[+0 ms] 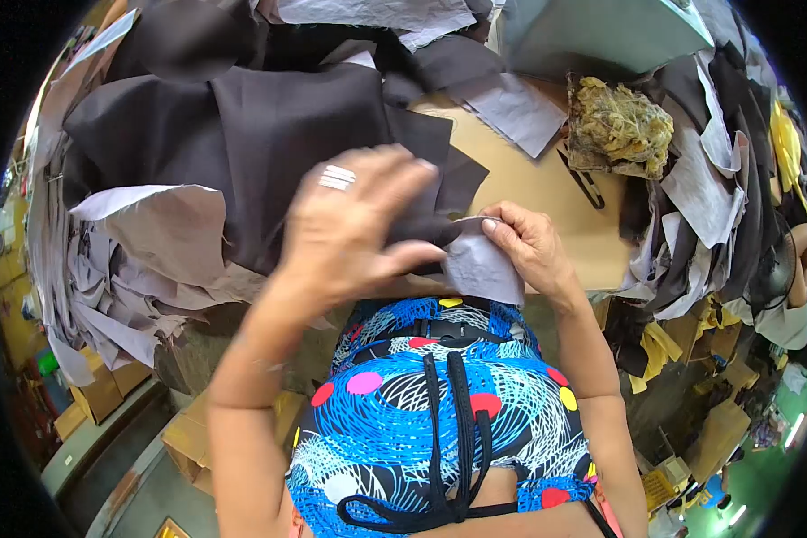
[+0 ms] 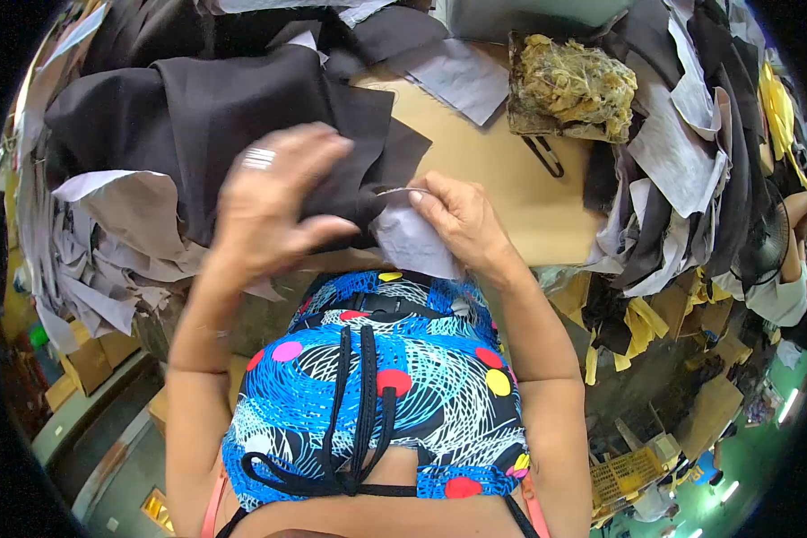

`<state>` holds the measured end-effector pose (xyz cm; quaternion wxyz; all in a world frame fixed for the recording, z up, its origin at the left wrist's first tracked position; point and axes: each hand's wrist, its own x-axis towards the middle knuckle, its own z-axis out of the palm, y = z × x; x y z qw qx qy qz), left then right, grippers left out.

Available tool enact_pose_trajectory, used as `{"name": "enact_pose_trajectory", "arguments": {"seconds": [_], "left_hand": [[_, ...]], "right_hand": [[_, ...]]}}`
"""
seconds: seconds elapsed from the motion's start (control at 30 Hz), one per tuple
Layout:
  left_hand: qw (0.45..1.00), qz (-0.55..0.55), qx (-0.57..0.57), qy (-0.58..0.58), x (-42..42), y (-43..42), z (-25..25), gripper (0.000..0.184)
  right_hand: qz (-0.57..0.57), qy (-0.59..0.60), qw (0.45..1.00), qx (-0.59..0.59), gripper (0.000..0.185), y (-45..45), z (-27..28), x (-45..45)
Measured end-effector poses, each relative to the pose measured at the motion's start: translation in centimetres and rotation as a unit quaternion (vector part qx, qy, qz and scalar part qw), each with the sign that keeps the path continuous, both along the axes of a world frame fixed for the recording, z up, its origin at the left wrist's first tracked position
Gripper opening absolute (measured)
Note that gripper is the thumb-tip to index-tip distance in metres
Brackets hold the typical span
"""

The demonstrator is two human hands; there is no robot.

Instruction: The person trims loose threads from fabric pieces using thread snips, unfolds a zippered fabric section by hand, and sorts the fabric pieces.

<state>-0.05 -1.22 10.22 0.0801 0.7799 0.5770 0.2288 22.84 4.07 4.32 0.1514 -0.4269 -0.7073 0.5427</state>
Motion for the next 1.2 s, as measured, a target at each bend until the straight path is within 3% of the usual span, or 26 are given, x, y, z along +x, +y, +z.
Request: {"name": "enact_pose_trajectory", "arguments": {"seconds": [0.07,0.13,0.23,0.33,0.43,0.6,0.7,0.8,0.87,0.93,1.0,1.03,1.07,1.1,1.17,1.2], "left_hand": [[0.993,-0.011,-0.117,-0.010,2.2,-0.3,-3.7,0.040],[0.992,-0.036,-0.064,-0.104,1.2,-0.4,-8.9,0.024],[0.989,0.000,-0.031,-0.145,0.6,-1.3,-9.5,0.009],[0.976,0.034,0.016,-0.214,0.1,-1.8,-10.1,0.008],[0.886,0.244,-0.032,-0.393,-2.3,-3.0,-9.0,0.015],[0.690,0.273,0.020,-0.670,-7.1,-4.2,-8.6,0.017],[0.761,0.284,0.041,-0.582,-10.4,-3.9,-9.6,0.018],[0.886,0.366,0.057,-0.278,-9.8,-2.0,-8.2,0.016],[0.936,0.337,0.061,-0.085,-10.7,-0.6,-9.0,0.019],[0.941,0.334,0.063,0.010,-12.2,0.6,-9.7,0.024],[0.934,0.306,0.184,0.000,-11.9,1.2,-8.9,0.030],[0.928,0.312,0.200,-0.030,-9.7,1.1,-6.2,0.032],[0.915,0.261,0.304,0.039,-7.9,0.4,-4.6,0.034],[0.901,0.184,0.392,0.039,-5.9,-0.5,-4.2,0.025],[0.979,-0.100,0.177,0.001,-3.4,-4.5,-5.4,0.011],[0.979,-0.151,0.133,-0.019,-0.2,-4.9,-5.4,0.015]], "right_hand": [[-0.001,0.000,1.000,0.015,0.016,-0.1,0.6,-0.3],[0.004,-0.011,0.999,0.047,0.015,-0.3,0.6,-0.6],[0.008,-0.026,0.996,0.087,0.013,-0.6,-1.3,-1.1],[-0.013,-0.031,0.995,0.090,0.013,-0.6,-1.9,-1.3],[-0.033,-0.093,0.990,0.104,0.013,0.3,-3.4,0.2],[-0.024,-0.081,0.991,0.102,0.016,0.2,-3.0,-0.3],[-0.004,-0.080,0.993,0.090,0.016,0.5,-2.4,-1.3],[-0.029,-0.102,0.986,0.128,0.015,1.1,-3.0,-1.6],[-0.046,-0.112,0.981,0.153,0.015,1.5,-3.3,-1.3],[-0.052,-0.113,0.979,0.159,0.014,1.7,-3.5,-0.9],[-0.052,-0.140,0.973,0.175,0.014,1.6,-3.4,-1.2],[-0.051,-0.147,0.970,0.185,0.015,1.3,-3.4,-1.3],[-0.049,-0.152,0.967,0.196,0.015,1.3,-3.3,-1.4],[-0.051,-0.149,0.971,0.180,0.016,1.4,-3.3,-1.2],[-0.052,-0.140,0.978,0.148,0.017,1.8,-3.9,-0.8],[-0.051,-0.098,0.988,0.105,0.017,2.3,-4.1,-0.4]]}}
